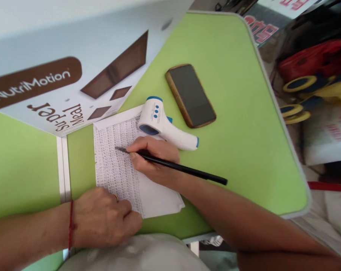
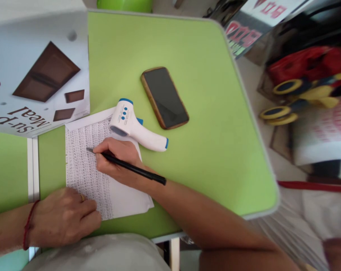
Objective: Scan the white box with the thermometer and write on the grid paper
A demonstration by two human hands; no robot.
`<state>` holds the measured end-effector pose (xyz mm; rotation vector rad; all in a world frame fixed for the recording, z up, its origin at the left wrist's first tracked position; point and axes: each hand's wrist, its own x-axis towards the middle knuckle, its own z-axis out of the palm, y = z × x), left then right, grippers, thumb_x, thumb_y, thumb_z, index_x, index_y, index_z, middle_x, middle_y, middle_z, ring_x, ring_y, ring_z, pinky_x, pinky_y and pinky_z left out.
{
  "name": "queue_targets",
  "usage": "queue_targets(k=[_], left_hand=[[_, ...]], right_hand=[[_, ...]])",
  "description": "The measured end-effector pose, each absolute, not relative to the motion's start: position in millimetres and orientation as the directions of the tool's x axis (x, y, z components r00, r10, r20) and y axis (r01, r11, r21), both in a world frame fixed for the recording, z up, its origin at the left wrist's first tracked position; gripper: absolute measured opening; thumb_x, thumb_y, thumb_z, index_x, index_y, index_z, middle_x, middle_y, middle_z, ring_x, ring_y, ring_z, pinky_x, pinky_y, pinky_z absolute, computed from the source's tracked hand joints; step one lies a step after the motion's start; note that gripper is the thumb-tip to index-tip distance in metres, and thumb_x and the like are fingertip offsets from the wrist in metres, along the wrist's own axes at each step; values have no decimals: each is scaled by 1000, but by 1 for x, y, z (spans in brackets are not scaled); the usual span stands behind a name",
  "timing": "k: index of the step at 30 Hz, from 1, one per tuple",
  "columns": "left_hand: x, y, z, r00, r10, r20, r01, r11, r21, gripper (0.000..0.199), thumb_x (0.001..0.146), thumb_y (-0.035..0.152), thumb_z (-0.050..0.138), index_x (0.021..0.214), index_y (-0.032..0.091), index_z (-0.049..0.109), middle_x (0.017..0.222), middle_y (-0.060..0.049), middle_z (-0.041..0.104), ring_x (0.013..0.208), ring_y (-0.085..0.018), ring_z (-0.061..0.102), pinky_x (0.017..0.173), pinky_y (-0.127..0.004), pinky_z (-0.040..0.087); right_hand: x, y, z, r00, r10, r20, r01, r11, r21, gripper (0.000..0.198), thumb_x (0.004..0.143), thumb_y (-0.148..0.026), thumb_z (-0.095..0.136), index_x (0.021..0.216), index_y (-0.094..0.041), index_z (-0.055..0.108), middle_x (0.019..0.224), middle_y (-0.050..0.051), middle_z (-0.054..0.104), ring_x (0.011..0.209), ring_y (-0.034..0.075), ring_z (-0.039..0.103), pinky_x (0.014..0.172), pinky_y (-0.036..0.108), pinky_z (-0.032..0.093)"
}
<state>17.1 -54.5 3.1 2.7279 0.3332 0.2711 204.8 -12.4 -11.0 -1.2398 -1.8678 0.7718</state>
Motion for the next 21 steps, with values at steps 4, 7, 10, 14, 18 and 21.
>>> queue_targets(k=[4, 7, 10, 14, 18, 21], left_hand=[[17, -55, 3, 950, 272, 152, 195, -899, 391, 17, 84, 7, 45, 74, 21, 44, 56, 3, 51, 39, -16, 46, 32, -33, 24], [17, -55, 4, 954, 265, 139, 194, -901, 388, 16, 84, 8, 46, 75, 20, 43, 57, 3, 52, 39, -16, 46, 33, -30, 24], [17, -55, 4, 958, 259, 123, 196, -905, 379, 16, 86, 7, 43, 76, 21, 43, 56, 2, 51, 39, -16, 45, 33, -30, 25], [17, -55, 4, 956, 262, 135, 193, -903, 385, 17, 86, 7, 41, 75, 21, 43, 56, 2, 51, 38, -16, 45, 32, -32, 24], [18, -53, 4, 961, 248, 118, 187, -905, 383, 16, 86, 8, 43, 75, 21, 43, 57, 2, 52, 39, -16, 46, 32, -32, 25], [18, -53, 4, 962, 250, 108, 190, -901, 391, 16, 85, 8, 46, 76, 20, 44, 57, 2, 52, 39, -16, 47, 33, -30, 26]], right_hand=[[204, -13, -12, -195, 949, 248, 459, 312, -832, 10, 75, -13, 54, 74, -21, 62, 59, -4, 62, 51, 8, 54, 48, 19, 43], [203, -14, -12, -158, 958, 239, 469, 286, -836, 11, 75, -13, 54, 74, -21, 62, 56, -5, 60, 49, 8, 53, 48, 20, 42], [203, -14, -13, -176, 956, 233, 476, 290, -831, 11, 74, -13, 54, 74, -21, 61, 58, -5, 60, 50, 8, 52, 49, 21, 42], [205, -13, -14, -203, 950, 236, 460, 305, -834, 11, 74, -13, 54, 74, -22, 61, 59, -5, 62, 52, 9, 53, 50, 21, 43], [204, -14, -13, -184, 960, 213, 473, 277, -836, 12, 74, -13, 54, 73, -22, 62, 59, -5, 61, 52, 9, 54, 50, 21, 43], [204, -14, -12, -171, 956, 237, 463, 291, -837, 11, 74, -13, 55, 73, -21, 62, 56, -5, 60, 49, 8, 52, 48, 21, 42]])
